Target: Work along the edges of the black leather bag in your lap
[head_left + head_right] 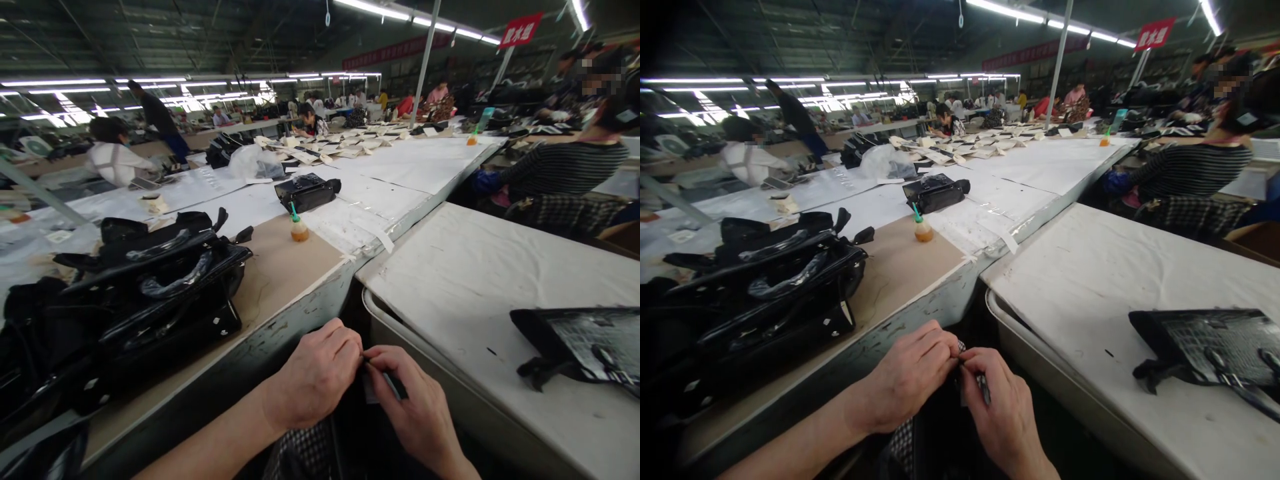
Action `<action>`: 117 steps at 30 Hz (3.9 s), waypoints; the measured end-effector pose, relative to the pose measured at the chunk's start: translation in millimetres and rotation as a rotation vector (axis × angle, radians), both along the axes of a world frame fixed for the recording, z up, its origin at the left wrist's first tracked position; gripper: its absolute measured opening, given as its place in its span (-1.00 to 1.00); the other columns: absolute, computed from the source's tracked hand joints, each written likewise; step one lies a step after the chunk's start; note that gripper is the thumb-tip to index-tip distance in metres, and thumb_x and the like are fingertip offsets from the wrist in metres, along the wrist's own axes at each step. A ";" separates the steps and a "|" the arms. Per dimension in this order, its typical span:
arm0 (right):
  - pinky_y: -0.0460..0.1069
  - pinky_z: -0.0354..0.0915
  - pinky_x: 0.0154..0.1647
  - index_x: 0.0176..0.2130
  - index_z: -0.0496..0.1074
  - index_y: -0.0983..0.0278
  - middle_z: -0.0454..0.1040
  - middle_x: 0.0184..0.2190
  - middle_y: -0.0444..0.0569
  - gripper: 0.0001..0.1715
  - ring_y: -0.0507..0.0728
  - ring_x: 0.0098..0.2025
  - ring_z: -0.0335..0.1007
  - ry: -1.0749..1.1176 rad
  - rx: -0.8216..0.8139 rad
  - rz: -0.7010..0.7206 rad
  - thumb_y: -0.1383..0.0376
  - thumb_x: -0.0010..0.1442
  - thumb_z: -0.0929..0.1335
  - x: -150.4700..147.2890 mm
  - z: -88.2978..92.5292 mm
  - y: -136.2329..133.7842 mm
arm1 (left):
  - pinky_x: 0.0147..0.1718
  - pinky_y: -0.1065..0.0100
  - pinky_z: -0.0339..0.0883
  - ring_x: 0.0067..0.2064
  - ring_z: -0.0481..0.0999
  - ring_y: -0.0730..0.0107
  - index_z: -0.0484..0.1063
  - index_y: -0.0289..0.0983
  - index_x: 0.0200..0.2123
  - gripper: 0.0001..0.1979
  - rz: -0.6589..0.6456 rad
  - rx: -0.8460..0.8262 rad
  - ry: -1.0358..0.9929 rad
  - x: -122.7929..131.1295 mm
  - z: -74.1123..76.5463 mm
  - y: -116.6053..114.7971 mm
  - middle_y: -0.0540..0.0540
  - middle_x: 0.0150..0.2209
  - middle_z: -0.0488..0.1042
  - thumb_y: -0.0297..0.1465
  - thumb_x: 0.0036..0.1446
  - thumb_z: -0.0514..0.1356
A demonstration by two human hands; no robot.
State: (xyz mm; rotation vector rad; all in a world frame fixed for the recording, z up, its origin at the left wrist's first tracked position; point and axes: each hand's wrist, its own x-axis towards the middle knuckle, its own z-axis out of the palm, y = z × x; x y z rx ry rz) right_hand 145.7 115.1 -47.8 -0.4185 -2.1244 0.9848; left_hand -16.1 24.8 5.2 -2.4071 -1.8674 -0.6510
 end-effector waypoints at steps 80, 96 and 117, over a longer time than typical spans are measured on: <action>-0.05 0.45 -0.41 -0.12 0.52 0.17 0.63 -0.34 -0.18 -0.70 0.12 -0.38 0.60 -0.205 0.120 0.100 0.28 0.34 0.21 10.9 31.1 -3.0 | -0.28 0.38 0.29 -0.29 0.44 0.39 0.30 -0.21 -0.31 -0.76 0.607 -0.290 -0.600 18.4 37.8 -53.3 0.09 -0.30 0.48 -0.59 -0.02 0.25; -0.11 0.49 -0.24 0.01 0.43 0.29 0.61 -0.19 -0.04 -0.72 0.10 -0.27 0.60 -0.142 0.291 0.079 0.36 0.37 0.24 30.8 17.5 -8.2 | -0.32 0.38 0.42 -0.31 0.53 0.37 0.29 -0.24 -0.35 -0.80 0.519 0.161 -0.240 51.7 25.5 -58.7 0.00 -0.21 0.51 -0.63 0.10 0.20; -0.07 0.46 -0.32 -0.05 0.45 0.29 0.60 -0.29 -0.05 -0.69 0.08 -0.36 0.57 -0.133 0.186 0.121 0.38 0.36 0.19 27.8 33.7 -9.3 | -0.04 0.39 0.36 -0.06 0.46 0.39 0.35 -0.26 -0.26 -0.84 0.199 -0.116 -0.229 26.1 44.1 -51.9 -0.06 -0.02 0.42 -0.63 0.23 0.11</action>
